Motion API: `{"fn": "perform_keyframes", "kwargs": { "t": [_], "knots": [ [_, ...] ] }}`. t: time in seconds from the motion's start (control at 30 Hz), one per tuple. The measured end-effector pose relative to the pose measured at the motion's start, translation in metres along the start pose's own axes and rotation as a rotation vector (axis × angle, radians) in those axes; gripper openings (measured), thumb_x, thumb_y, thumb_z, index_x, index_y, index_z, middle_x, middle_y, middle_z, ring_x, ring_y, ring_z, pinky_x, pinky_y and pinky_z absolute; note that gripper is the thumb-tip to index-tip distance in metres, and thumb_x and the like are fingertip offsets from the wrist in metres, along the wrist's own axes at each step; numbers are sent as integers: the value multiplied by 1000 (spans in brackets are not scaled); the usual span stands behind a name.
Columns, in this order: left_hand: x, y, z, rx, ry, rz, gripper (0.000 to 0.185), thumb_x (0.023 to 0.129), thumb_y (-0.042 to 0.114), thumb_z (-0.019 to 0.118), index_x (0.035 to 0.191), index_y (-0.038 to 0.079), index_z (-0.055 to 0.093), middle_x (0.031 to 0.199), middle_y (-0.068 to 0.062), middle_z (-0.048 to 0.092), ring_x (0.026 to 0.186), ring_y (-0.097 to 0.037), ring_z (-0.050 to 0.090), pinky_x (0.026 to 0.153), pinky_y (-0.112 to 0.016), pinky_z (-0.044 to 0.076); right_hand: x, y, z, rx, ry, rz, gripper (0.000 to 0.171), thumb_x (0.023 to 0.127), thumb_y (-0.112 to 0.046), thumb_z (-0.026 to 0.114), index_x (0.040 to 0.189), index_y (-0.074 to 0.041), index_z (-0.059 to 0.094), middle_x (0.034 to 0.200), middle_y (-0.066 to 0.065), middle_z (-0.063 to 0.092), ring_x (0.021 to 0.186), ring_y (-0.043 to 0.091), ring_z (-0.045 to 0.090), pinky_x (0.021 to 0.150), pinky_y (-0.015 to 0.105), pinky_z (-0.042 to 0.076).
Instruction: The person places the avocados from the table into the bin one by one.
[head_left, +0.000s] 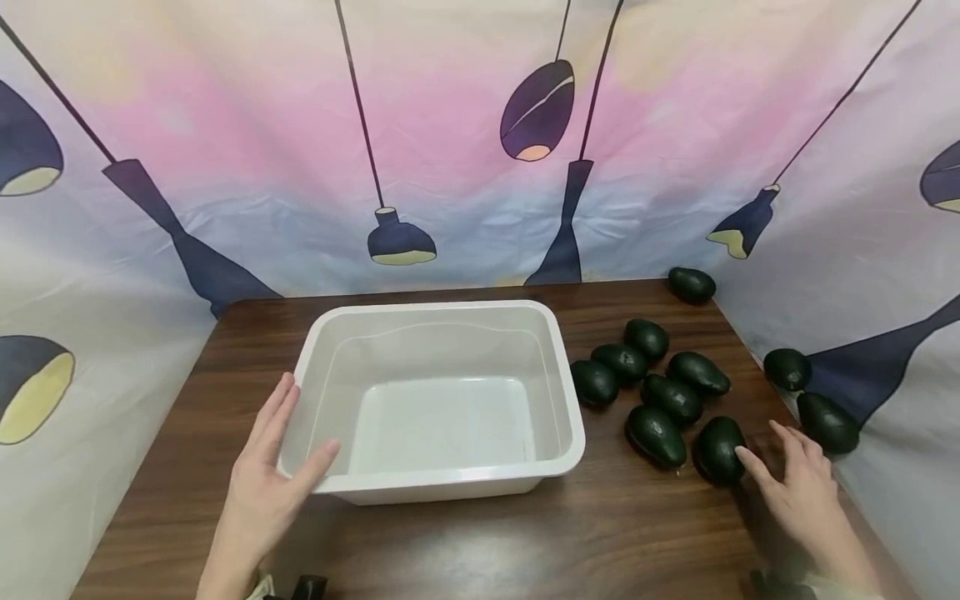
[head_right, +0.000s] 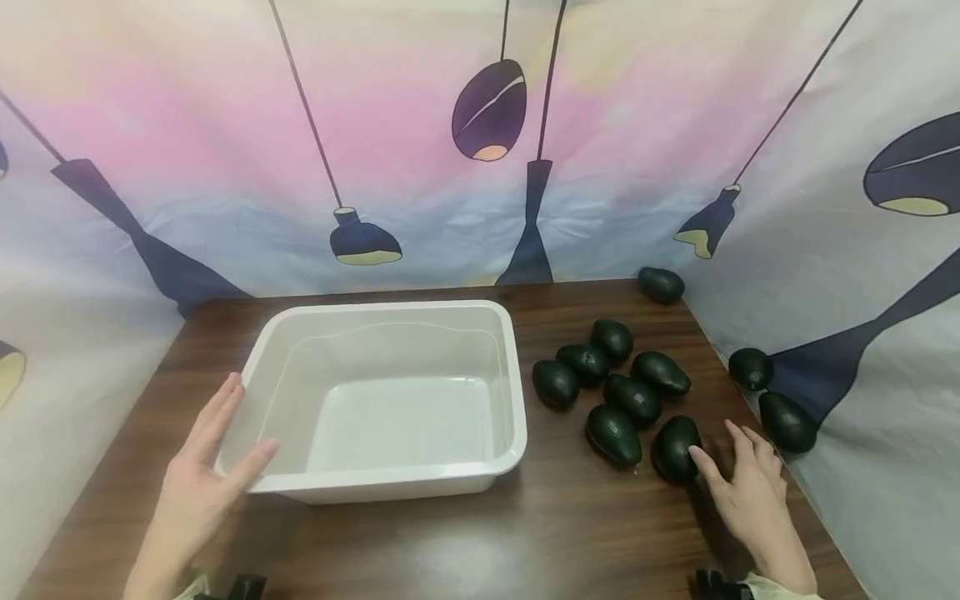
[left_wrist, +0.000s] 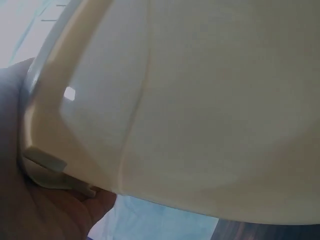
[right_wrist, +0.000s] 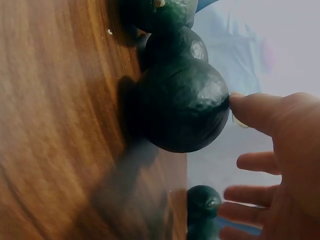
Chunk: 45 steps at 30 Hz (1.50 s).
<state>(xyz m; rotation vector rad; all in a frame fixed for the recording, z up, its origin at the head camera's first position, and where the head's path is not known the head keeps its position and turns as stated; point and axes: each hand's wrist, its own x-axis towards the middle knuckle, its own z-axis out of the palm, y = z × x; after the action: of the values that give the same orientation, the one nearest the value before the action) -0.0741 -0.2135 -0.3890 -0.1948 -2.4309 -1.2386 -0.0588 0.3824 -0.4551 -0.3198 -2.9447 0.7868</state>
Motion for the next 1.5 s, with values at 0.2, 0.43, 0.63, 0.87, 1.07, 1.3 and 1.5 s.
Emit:
{"fn": "perform_keyframes", "kwargs": {
  "t": [0.2,0.43,0.63,0.87,1.07,1.3,1.5],
  "knots": [
    [-4,-2,1,65,-55,-35,85,82,17,80,152,12,32,158,10,23,140,-5,26,101,-5,20,-8,2,4,78,-55,12,79,100,-44,50,150,10,19,134,42,31,122,64,19,87,71,23],
    [-4,-2,-1,85,-51,-50,86,83,17,78,154,15,29,158,0,25,139,-4,26,100,-5,20,-4,-6,10,81,-96,14,81,98,-49,51,150,7,24,131,38,34,117,57,29,82,66,30],
    [-3,-1,-2,83,-45,-48,85,84,16,77,154,15,28,157,-6,27,139,-18,30,99,-4,20,-3,-13,18,91,-104,17,83,96,-49,55,149,6,25,132,38,32,112,53,35,79,64,35],
    [-4,0,-1,122,-55,-66,83,87,22,74,155,18,26,157,-3,28,136,-1,28,96,-3,21,1,-17,22,88,-104,11,85,95,-52,55,151,4,23,134,37,29,115,54,36,80,66,36],
    [-4,-1,-2,121,-53,-66,83,88,22,74,155,20,26,157,1,28,136,-2,29,96,-4,21,1,-19,22,69,-88,-6,82,95,-50,56,149,5,27,131,35,34,111,51,41,78,62,40],
    [-4,-1,-2,123,-58,-69,85,86,23,75,155,21,25,157,-1,28,138,-8,29,98,-6,20,0,-22,18,57,-11,-21,79,94,-48,60,148,3,32,129,33,38,106,50,47,75,60,43],
    [-4,0,-2,120,-63,-67,89,84,23,77,155,21,24,158,-2,27,137,-30,33,98,-6,20,-1,-30,12,87,88,-75,72,92,-40,66,146,-1,39,127,29,43,104,48,51,78,50,48]
  ]
}}
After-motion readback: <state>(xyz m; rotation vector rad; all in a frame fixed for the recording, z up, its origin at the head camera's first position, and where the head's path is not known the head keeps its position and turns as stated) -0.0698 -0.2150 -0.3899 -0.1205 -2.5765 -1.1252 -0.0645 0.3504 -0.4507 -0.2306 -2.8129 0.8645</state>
